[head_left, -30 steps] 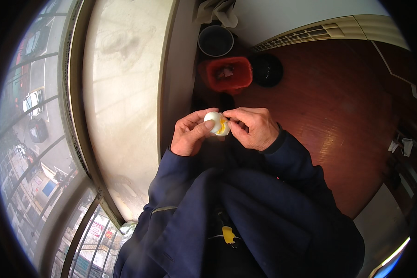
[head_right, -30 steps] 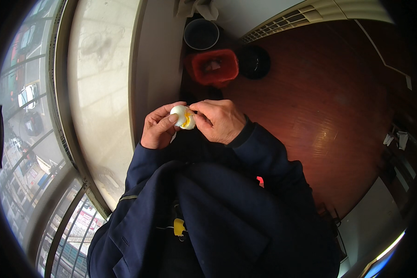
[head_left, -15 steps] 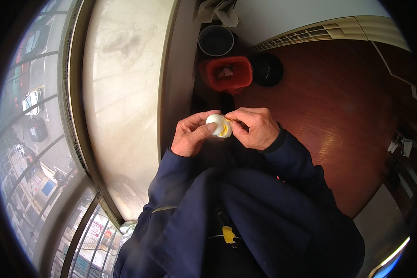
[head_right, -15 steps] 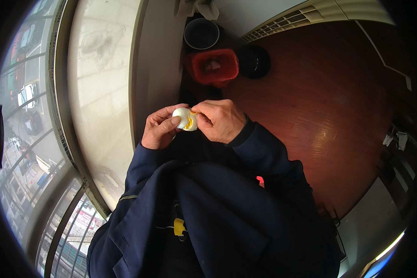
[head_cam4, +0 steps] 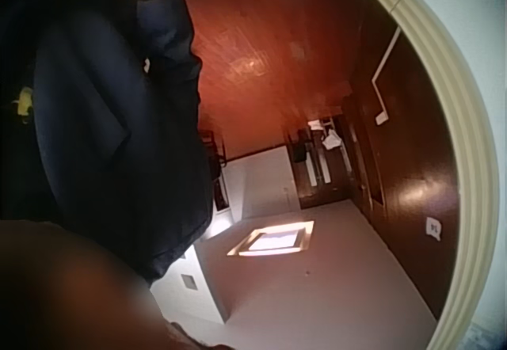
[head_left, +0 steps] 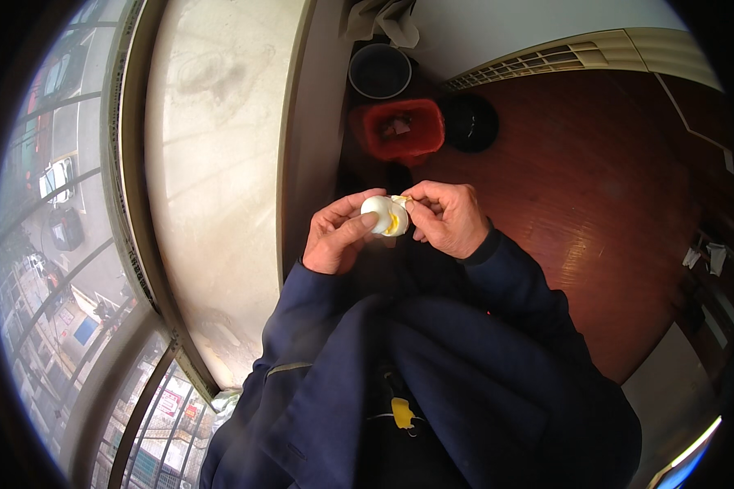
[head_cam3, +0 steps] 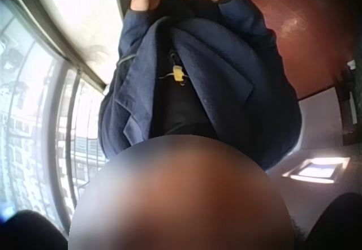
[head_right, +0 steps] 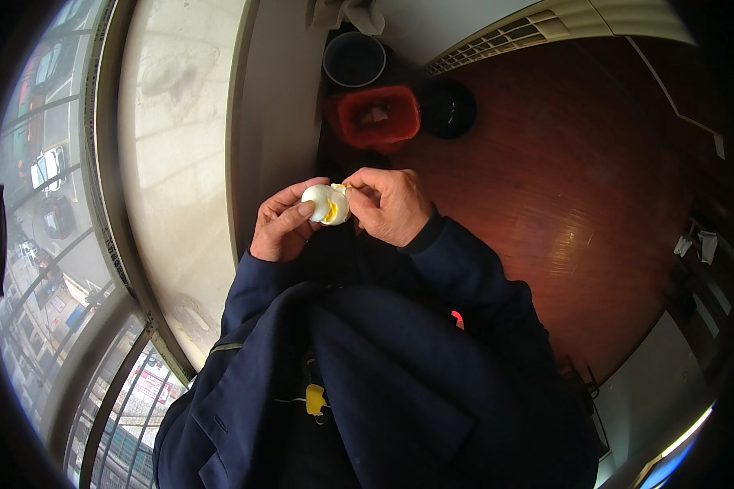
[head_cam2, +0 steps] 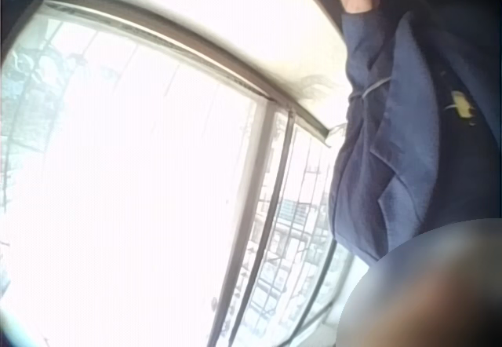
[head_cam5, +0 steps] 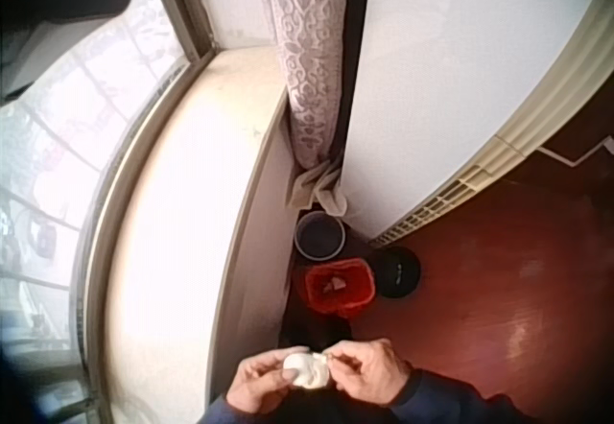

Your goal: The person walks down a staircase, enters a room, and picks up a boiled egg from a table. They then peel the eggshell by hand while standing near a window, discarding the shell pieces into a red bin.

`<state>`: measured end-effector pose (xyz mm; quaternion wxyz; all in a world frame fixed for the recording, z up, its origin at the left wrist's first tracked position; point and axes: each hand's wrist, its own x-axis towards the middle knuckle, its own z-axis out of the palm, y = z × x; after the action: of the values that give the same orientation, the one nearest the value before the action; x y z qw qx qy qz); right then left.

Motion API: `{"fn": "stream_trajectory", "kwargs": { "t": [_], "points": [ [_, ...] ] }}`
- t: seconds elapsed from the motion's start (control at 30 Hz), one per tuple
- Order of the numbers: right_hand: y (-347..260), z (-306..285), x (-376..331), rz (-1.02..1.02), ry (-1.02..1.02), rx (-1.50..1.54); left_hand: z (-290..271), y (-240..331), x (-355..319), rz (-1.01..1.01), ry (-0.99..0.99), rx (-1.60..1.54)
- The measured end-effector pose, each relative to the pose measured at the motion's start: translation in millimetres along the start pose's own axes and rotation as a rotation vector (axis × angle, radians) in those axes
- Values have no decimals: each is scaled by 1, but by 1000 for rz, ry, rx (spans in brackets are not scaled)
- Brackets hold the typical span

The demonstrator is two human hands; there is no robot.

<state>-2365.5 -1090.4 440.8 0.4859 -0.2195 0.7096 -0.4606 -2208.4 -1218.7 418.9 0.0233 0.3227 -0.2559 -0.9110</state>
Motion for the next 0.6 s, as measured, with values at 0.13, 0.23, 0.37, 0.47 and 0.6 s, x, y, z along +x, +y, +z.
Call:
{"fn": "stream_trajectory", "kwargs": {
  "t": [0.13,0.23,0.37,0.47,0.6],
  "points": [
    [3,3,3,-162,43,-85,1,-2,2,-1,7,-27],
    [3,-1,3,-43,5,-64,1,-3,2,-5,-3,-28],
    [1,-2,4,-9,3,-37,0,-4,3,34,0,-44],
    [1,-2,5,56,-12,45,0,-7,3,28,31,-62],
    [2,-4,6,87,-52,42,-2,-7,3,18,16,-51]
  ]
}}
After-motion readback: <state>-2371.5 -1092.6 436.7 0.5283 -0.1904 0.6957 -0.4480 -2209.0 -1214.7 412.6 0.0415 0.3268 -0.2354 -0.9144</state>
